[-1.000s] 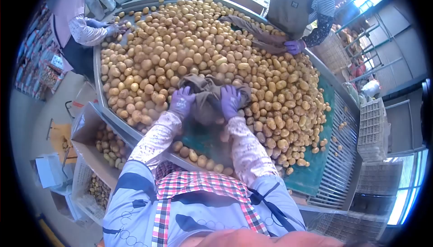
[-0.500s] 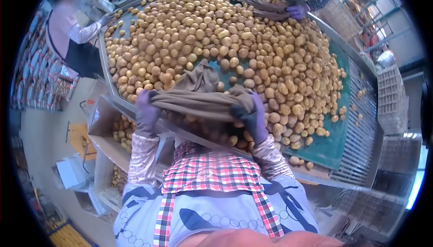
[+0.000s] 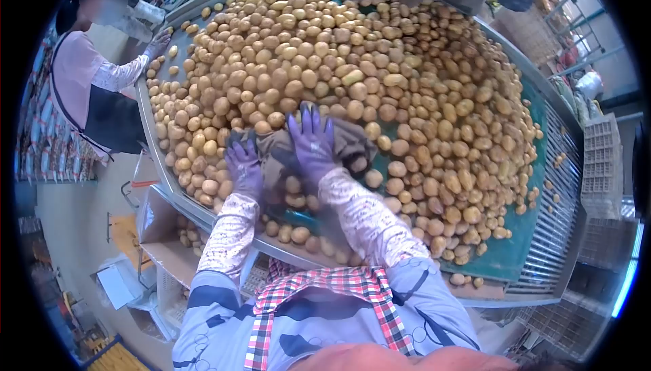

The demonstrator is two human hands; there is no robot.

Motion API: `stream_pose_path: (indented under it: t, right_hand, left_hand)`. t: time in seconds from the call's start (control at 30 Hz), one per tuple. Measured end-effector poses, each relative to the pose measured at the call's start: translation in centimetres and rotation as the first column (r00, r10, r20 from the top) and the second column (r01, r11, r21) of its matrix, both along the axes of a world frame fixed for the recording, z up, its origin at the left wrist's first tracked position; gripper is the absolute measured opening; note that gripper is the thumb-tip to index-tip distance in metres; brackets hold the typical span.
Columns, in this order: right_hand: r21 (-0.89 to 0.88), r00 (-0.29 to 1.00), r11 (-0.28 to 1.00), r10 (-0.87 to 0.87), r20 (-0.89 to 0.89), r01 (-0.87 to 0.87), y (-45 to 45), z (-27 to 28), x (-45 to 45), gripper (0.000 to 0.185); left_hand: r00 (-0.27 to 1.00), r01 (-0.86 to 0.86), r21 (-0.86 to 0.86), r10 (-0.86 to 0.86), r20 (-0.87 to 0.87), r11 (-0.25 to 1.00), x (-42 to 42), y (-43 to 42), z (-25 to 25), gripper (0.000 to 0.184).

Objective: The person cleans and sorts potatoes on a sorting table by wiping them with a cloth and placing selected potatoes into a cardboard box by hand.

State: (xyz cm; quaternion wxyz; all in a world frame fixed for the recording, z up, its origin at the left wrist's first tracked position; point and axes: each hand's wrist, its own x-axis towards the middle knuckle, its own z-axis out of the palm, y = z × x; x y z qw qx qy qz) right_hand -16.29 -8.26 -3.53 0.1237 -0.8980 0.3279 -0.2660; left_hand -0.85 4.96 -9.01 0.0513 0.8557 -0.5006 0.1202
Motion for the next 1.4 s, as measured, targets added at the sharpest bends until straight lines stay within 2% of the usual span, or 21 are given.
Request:
stream_pose_path:
  t: [0.07, 0.1, 0.27, 0.37, 0.5, 0.53, 0.57, 0.63, 0.7, 0.73, 0.77, 0.83, 0.9, 0.97, 1.07, 1.17, 1.2, 1.23, 1.33, 1.37, 1.4]
  right_hand:
    - [0.061, 0.996, 0.998, -0.017, -0.087, 0.022, -3.5, -0.1, 3.6, 0.085]
    - [0.104, 0.997, 0.993, -0.050, -0.064, 0.056, -5.2, 1.0, 5.3, 0.088]
    - [0.161, 0.961, 0.947, -0.271, -0.055, 0.277, -11.9, 0.1, 12.8, 0.087]
    - [0.129, 0.945, 0.939, -0.308, -0.106, 0.320, -13.1, 0.4, 15.0, 0.083]
    - [-0.019, 0.955, 0.961, -0.276, -0.105, 0.276, -10.4, -1.5, 13.7, 0.066]
    - [0.037, 0.976, 0.975, -0.216, -0.043, 0.217, -8.8, -0.9, 12.1, 0.051]
    - [0.058, 0.992, 0.991, -0.115, -0.049, 0.118, -7.5, -0.5, 10.3, 0.044]
    - [0.102, 0.995, 0.991, 0.092, -0.041, -0.087, -5.1, 0.4, 6.3, 0.030]
    - [0.071, 0.994, 0.992, 0.106, 0.026, -0.108, -2.2, 0.2, 2.9, 0.022]
    - [0.147, 0.987, 0.976, 0.159, 0.007, -0.158, -1.2, 0.3, 0.8, 0.022]
    - [0.220, 0.976, 0.952, 0.219, -0.011, -0.211, -0.1, 0.5, -1.3, 0.023]
    - [-0.034, 0.950, 0.949, 0.313, -0.008, -0.313, 2.4, 0.7, -6.2, 0.024]
    - [-0.082, 0.930, 0.928, 0.366, 0.019, -0.363, 3.3, 1.2, -11.7, 0.021]
    - [-0.008, 0.938, 0.956, 0.289, 0.190, -0.293, 3.7, 0.9, -15.7, 0.023]
    - [0.439, 0.990, 0.891, 0.074, 0.117, -0.119, 3.4, -1.7, -21.6, 0.037]
    - [0.046, 0.997, 0.996, -0.077, 0.022, 0.076, 7.7, -3.1, -23.6, 0.054]
    - [0.154, 0.956, 0.984, -0.039, -0.290, 0.087, 9.4, -1.0, -22.7, 0.068]
    - [-0.252, 0.879, 0.966, -0.175, -0.443, 0.065, 10.7, -6.0, -21.9, 0.067]
    - [-0.089, 0.942, 0.991, -0.127, -0.311, 0.104, 10.4, -7.1, -18.2, 0.057]
    - [-0.154, 0.924, 0.984, -0.137, -0.358, 0.086, 9.4, -6.7, -16.8, 0.055]
    - [-0.216, 0.904, 0.975, -0.146, -0.402, 0.061, 8.2, -6.3, -15.3, 0.053]
  left_hand:
    - [0.997, -0.032, 0.096, 0.025, 0.072, 0.995, 1.0, -2.9, 2.9, 0.066]
    - [0.991, -0.114, 0.313, 0.129, -0.028, 0.943, 3.0, -4.4, 1.8, 0.064]
    - [0.930, -0.218, 0.371, 0.307, -0.201, 0.903, 9.5, -11.3, 1.8, 0.084]
    - [0.896, -0.175, 0.506, 0.350, -0.274, 0.845, 10.0, -13.5, 7.7, 0.093]
    - [0.834, -0.108, 0.478, 0.342, -0.434, 0.872, 9.6, -11.6, 8.4, 0.096]
    - [0.864, -0.136, 0.485, 0.343, -0.368, 0.864, 10.6, -10.6, 3.2, 0.111]
    - [0.826, -0.138, 0.434, 0.345, -0.446, 0.890, 8.1, -8.6, 5.4, 0.104]
    - [0.862, -0.116, 0.271, 0.233, -0.450, 0.956, 8.2, -4.7, -1.1, 0.098]
    - [0.835, 0.016, 0.231, 0.114, -0.538, 0.973, 5.0, -2.1, 2.1, 0.092]
    - [0.954, 0.043, 0.421, 0.089, -0.288, 0.906, 1.7, -1.0, 5.8, 0.083]
    - [0.976, 0.074, 0.411, 0.020, -0.219, 0.909, 1.0, 0.3, 3.7, 0.077]
    - [0.910, 0.154, 0.259, -0.035, -0.413, 0.953, -2.0, 3.8, 5.3, 0.069]
    - [0.904, 0.106, 0.217, -0.003, -0.427, 0.970, -5.9, 6.3, 6.4, 0.063]
    - [0.913, 0.146, 0.092, -0.098, -0.395, 0.985, -8.9, 8.2, 7.9, 0.056]
    - [0.911, 0.229, 0.103, -0.176, -0.373, 0.968, -12.2, 10.5, 8.1, 0.057]
    - [0.952, 0.238, 0.457, -0.113, -0.284, 0.857, -16.0, 11.1, 8.1, 0.070]
    - [0.960, 0.229, 0.449, -0.124, -0.250, 0.864, -16.0, 10.3, 7.5, 0.071]
    - [0.967, 0.221, 0.442, -0.136, -0.216, 0.869, -15.9, 9.5, 6.8, 0.073]
    - [0.968, 0.191, 0.451, -0.090, -0.236, 0.872, -13.5, 5.9, 6.5, 0.074]
    - [0.963, 0.178, 0.461, -0.058, -0.262, 0.869, -12.6, 4.2, 7.0, 0.074]
    - [0.982, 0.188, 0.452, -0.159, -0.101, 0.872, -12.3, 2.6, 9.6, 0.073]
